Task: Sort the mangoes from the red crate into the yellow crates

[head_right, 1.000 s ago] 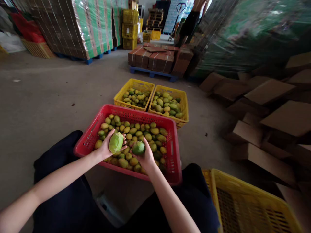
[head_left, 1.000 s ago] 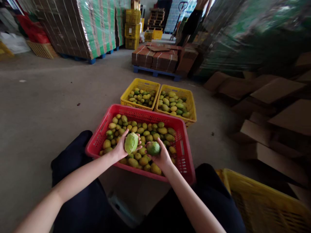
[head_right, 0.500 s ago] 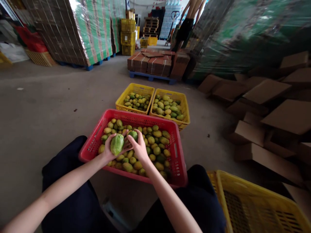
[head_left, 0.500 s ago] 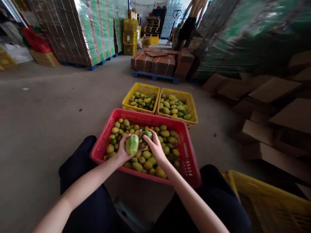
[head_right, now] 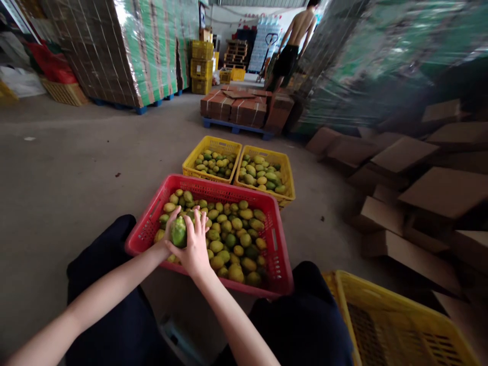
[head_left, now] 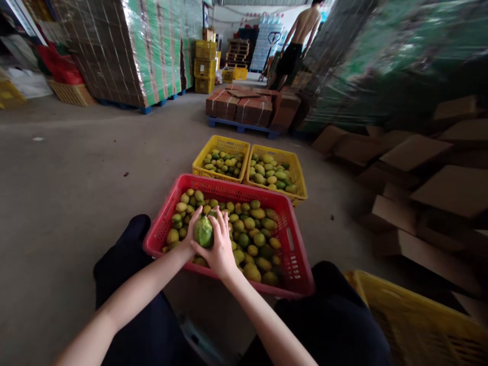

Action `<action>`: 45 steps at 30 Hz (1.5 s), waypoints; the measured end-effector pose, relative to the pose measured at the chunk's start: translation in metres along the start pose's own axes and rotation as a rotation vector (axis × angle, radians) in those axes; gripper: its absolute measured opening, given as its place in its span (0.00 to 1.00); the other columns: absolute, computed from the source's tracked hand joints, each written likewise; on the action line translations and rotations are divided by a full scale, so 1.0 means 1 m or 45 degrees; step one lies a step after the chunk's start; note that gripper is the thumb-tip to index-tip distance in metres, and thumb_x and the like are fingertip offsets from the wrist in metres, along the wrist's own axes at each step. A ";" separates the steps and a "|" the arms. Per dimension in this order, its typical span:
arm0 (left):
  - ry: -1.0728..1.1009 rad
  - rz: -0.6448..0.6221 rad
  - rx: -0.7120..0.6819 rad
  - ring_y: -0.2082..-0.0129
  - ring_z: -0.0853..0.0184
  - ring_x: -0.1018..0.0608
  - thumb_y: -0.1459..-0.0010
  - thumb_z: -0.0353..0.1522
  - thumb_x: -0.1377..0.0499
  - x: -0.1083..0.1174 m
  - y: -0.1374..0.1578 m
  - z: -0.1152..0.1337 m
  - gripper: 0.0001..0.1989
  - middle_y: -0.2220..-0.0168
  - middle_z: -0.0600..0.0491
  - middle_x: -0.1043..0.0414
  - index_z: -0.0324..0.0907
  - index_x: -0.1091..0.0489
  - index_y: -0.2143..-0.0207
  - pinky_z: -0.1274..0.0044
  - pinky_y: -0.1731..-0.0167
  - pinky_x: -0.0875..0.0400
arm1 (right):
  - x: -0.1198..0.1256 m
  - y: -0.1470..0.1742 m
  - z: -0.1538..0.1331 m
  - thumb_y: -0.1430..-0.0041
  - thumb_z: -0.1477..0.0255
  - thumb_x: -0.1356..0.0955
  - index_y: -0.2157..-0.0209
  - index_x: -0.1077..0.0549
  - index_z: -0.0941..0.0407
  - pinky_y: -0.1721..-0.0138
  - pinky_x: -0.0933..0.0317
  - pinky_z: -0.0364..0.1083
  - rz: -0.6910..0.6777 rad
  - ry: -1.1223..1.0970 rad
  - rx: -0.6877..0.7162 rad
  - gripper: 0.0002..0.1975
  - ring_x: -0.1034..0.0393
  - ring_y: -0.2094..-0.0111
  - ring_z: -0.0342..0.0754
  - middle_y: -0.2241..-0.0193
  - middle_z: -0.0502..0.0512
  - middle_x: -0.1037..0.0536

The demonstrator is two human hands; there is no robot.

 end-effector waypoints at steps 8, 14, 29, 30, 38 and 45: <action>0.169 0.025 0.211 0.59 0.58 0.22 0.44 0.38 0.46 -0.025 -0.011 0.011 0.16 0.67 0.47 0.24 0.35 0.28 0.60 0.64 0.53 0.29 | 0.046 0.017 0.031 0.50 0.67 0.28 0.44 0.42 0.51 0.50 0.35 0.54 0.086 -0.210 0.118 0.32 0.32 0.49 0.56 0.50 0.60 0.28; -0.119 -0.073 0.263 0.58 0.60 0.22 0.48 0.24 0.45 -0.032 -0.012 0.008 0.11 0.65 0.45 0.24 0.33 0.29 0.61 0.64 0.53 0.30 | 0.089 0.015 0.084 0.55 0.65 0.27 0.51 0.40 0.51 0.53 0.35 0.53 0.185 -0.419 -0.287 0.30 0.30 0.56 0.52 0.57 0.55 0.28; -1.003 -0.327 -0.308 0.52 0.62 0.30 0.63 0.26 0.29 -0.059 0.010 0.010 0.28 0.53 0.49 0.34 0.44 0.34 0.57 0.74 0.50 0.36 | 0.088 0.019 0.079 0.52 0.68 0.29 0.56 0.36 0.53 0.57 0.34 0.51 0.200 -0.230 -0.220 0.22 0.29 0.60 0.53 0.60 0.55 0.26; -1.034 -0.363 -0.320 0.51 0.61 0.30 0.62 0.27 0.29 -0.060 0.012 0.010 0.28 0.52 0.49 0.34 0.44 0.34 0.57 0.74 0.50 0.37 | 0.088 0.020 0.081 0.52 0.68 0.29 0.56 0.37 0.53 0.57 0.34 0.51 0.220 -0.236 -0.231 0.21 0.29 0.60 0.52 0.60 0.55 0.26; -1.258 -0.543 -0.464 0.47 0.58 0.32 0.60 0.27 0.30 -0.069 0.024 0.003 0.27 0.48 0.45 0.33 0.44 0.34 0.56 0.70 0.45 0.42 | 0.092 0.023 0.085 0.53 0.68 0.28 0.56 0.37 0.52 0.55 0.35 0.52 0.322 -0.300 -0.281 0.23 0.29 0.58 0.52 0.58 0.56 0.26; -1.228 -0.507 -0.440 0.46 0.57 0.32 0.63 0.27 0.29 -0.067 0.024 0.005 0.28 0.50 0.47 0.31 0.45 0.30 0.57 0.68 0.43 0.45 | 0.086 0.027 0.077 0.51 0.70 0.29 0.52 0.37 0.52 0.52 0.36 0.55 0.245 -0.222 -0.186 0.24 0.30 0.54 0.54 0.55 0.58 0.26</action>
Point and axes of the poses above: each hand's wrist, its own y-axis away from the middle knuckle, its own x-axis out of the back of the hand, z = x × y, the point moved 5 cm from there along -y, towards the middle knuckle
